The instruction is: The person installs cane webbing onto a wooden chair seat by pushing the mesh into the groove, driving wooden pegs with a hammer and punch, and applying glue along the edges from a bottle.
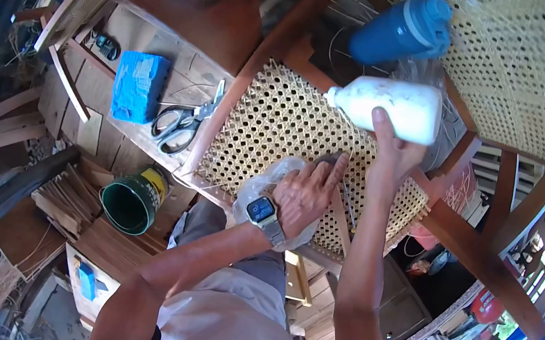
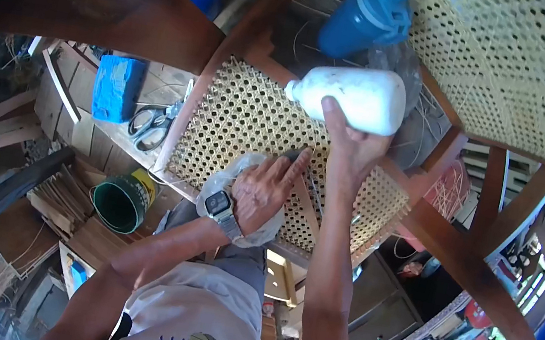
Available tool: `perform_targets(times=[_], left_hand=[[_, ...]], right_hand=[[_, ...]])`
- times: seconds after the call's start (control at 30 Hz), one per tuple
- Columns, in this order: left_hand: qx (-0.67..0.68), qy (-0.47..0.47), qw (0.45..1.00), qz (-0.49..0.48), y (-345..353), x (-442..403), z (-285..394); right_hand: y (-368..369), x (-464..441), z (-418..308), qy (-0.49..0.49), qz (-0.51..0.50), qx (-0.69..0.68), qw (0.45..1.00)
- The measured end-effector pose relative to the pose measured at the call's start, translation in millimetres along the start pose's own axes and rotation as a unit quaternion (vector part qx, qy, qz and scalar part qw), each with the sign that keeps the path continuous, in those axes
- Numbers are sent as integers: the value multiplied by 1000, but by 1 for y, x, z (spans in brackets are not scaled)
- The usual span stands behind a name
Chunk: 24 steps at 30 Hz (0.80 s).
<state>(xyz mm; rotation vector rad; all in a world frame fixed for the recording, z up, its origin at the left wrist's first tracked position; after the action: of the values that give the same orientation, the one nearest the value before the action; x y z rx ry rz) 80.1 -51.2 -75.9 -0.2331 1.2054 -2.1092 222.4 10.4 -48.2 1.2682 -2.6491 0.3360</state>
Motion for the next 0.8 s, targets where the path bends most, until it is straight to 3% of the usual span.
perform_targets(times=[0.3,0.43,0.8], left_hand=[[1,24,1000,16,11,14,-3],[16,37,999,36,9,19,-7],[28,86,995,50,17,24,-17]], right_hand=[[0,0,13,1,29,-51,998],[4,8,2,-21,38,21,999],[18,24,-4,-98,42,58,993]])
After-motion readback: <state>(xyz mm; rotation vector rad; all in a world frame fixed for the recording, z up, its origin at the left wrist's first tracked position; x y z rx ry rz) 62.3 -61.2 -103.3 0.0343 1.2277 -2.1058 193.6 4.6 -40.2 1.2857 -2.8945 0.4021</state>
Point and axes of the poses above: each hand's wrist, its own x-axis away from the middle knuckle, its own y-axis out of the palm, z = x × y, the point moved 2 cm from there along -x, towards the middle knuckle, and after that the axes turned 15 degrees about y, right-handed, at the moved point
